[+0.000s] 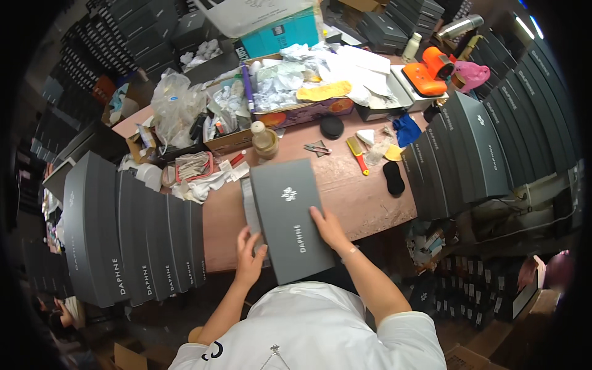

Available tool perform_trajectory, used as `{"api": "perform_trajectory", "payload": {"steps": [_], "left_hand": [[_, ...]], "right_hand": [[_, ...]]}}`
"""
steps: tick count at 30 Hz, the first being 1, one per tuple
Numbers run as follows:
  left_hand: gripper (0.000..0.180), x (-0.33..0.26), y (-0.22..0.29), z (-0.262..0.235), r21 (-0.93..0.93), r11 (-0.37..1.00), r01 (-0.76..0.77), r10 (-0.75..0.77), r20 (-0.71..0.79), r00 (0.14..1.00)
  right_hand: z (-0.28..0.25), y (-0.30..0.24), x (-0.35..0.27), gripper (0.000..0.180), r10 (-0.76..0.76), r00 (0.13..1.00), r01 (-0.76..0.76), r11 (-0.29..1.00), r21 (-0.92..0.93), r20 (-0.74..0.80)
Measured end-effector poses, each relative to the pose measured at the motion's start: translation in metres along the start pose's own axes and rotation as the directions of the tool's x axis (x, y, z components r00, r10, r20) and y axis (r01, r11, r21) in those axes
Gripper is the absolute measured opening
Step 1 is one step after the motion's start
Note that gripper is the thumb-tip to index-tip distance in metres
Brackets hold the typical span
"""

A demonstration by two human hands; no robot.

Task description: Packing high-heeled shoes into boxes with tissue paper.

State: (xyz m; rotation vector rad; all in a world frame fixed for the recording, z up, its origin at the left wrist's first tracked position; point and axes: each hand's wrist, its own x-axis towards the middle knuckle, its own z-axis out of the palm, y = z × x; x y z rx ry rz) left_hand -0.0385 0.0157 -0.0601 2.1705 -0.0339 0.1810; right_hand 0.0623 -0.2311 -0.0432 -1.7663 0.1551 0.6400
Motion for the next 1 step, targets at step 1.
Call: {"api": "perform_trajectory", "payload": {"steps": [1], "left_hand": [[0.045,0.002,-0.0171,0.0098,0.002,0.991,0.131,-0.131,-0.018,0.991]], "right_hand": [[-0.0066,0.004,-0.0048,0.066,0.008,1.0,-0.008,1.0,0.005,-0.019]]}}
